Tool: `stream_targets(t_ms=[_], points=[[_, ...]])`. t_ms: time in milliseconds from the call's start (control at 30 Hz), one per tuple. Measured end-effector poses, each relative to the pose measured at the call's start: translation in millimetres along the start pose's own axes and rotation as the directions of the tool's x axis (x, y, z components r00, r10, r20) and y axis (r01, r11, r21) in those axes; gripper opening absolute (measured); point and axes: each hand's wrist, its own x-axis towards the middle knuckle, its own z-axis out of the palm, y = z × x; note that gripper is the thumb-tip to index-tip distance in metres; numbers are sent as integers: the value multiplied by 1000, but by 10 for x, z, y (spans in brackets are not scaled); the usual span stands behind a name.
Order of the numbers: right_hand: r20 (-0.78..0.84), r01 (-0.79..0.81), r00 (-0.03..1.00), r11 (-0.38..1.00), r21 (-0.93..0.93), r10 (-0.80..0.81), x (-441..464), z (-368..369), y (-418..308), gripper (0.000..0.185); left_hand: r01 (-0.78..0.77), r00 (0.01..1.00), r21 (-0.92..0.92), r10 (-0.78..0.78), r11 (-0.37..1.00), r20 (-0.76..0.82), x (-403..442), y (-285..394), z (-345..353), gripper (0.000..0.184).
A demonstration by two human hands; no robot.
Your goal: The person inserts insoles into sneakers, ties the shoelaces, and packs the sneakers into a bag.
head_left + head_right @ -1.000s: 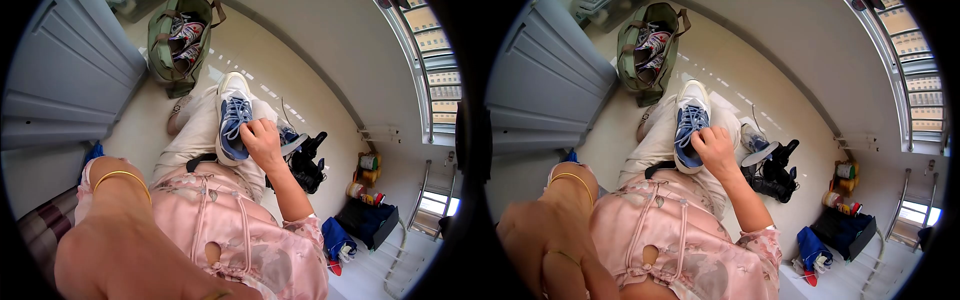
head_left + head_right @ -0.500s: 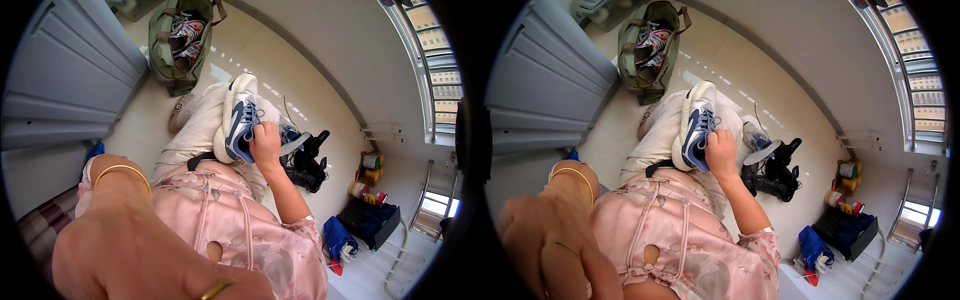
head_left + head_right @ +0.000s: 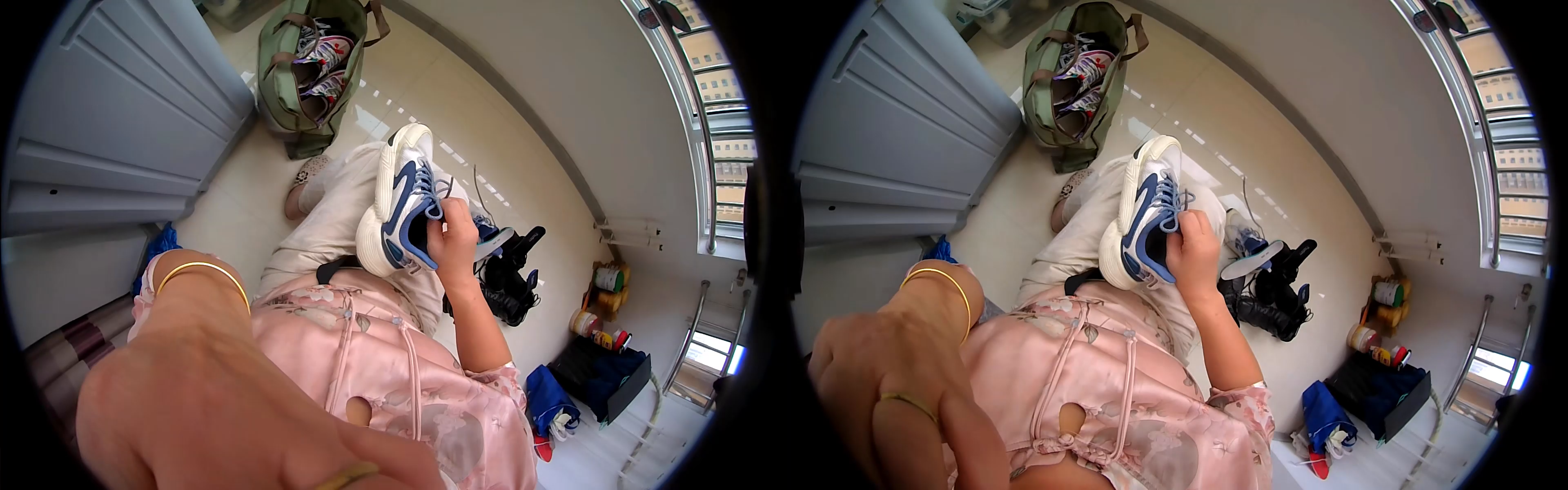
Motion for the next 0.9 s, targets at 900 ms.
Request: stream_targets(t_ms=[900], points=[[248, -439, 898, 690, 576, 364, 1677, 902, 62, 12, 432, 211, -23, 125, -902, -969, -2123, -448, -4361, 38]])
